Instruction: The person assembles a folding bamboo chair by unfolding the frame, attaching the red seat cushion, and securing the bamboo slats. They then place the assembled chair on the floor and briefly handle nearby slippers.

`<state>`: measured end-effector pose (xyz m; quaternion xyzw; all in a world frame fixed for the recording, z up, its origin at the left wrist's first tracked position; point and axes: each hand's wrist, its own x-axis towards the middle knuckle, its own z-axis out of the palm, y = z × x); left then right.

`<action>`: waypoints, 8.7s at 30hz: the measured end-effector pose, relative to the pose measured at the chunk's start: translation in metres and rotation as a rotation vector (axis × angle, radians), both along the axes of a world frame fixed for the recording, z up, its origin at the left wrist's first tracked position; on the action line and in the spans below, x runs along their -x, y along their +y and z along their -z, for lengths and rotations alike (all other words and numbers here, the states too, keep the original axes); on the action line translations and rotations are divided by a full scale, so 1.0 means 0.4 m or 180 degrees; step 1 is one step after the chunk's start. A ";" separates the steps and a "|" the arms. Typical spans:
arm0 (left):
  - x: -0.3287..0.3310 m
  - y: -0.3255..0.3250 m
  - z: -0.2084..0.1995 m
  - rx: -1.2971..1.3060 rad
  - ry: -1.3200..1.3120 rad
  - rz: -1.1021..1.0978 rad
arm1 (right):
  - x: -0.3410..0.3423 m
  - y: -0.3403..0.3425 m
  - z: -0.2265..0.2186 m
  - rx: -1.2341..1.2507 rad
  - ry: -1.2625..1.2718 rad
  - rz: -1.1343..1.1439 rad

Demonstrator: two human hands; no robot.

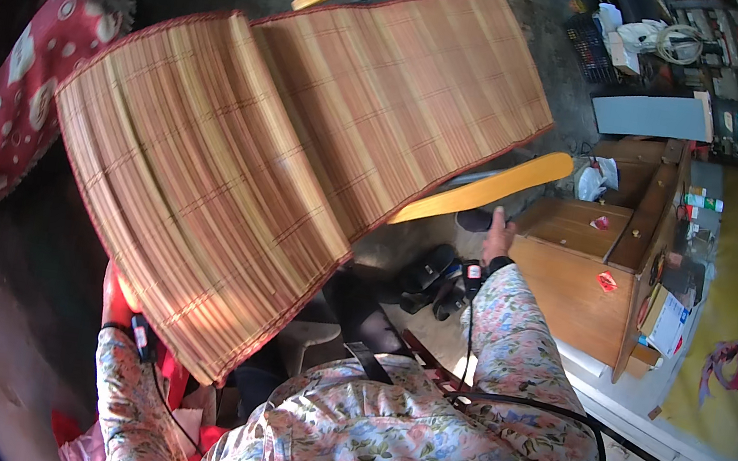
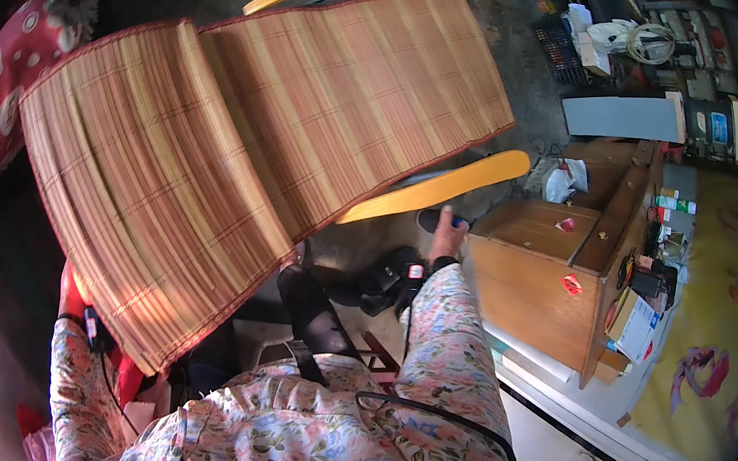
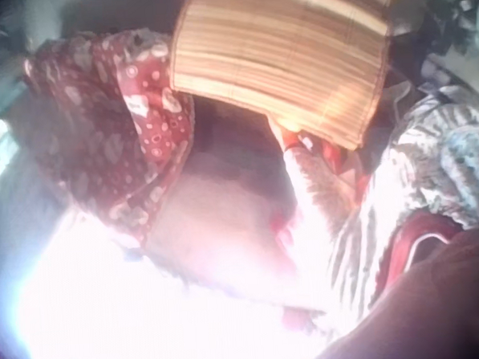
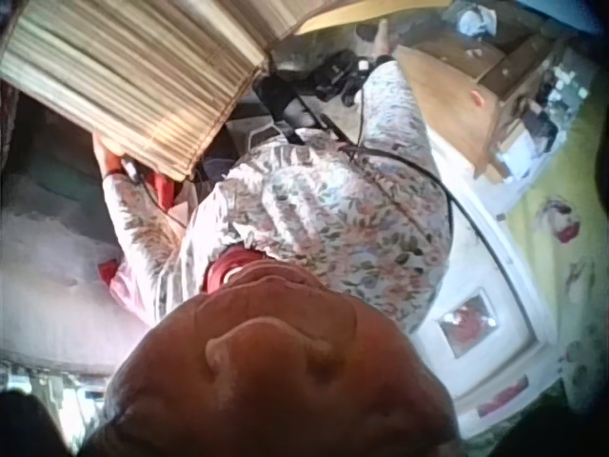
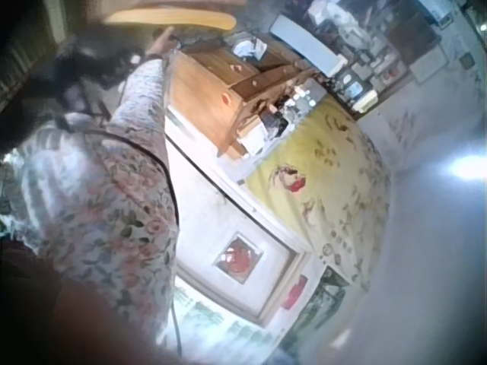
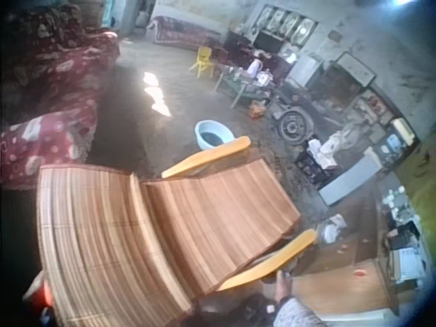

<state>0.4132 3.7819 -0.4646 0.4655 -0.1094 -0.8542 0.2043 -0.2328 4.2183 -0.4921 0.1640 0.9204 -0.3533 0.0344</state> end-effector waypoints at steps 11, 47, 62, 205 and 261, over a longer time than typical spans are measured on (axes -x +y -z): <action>0.071 0.032 -0.123 0.0263 -0.0789 -0.0115 | 0.319 0.010 -0.060 0.1707 -0.1263 -0.0463; 0.098 0.020 -0.241 0.1392 -0.1337 -0.0859 | 0.100 -0.175 -0.036 0.2038 -0.0969 0.0241; 0.081 0.018 -0.244 0.1770 -0.1523 -0.0449 | 0.065 -0.198 -0.033 0.1976 -0.0767 0.0264; -0.443 0.196 -0.352 0.0561 -0.1270 -0.1999 | -0.189 -0.121 -0.480 0.1086 -0.1149 -0.0888; -0.480 0.050 -0.480 0.1132 -0.2292 -0.1768 | -0.278 -0.140 -0.412 0.1316 -0.0931 -0.0756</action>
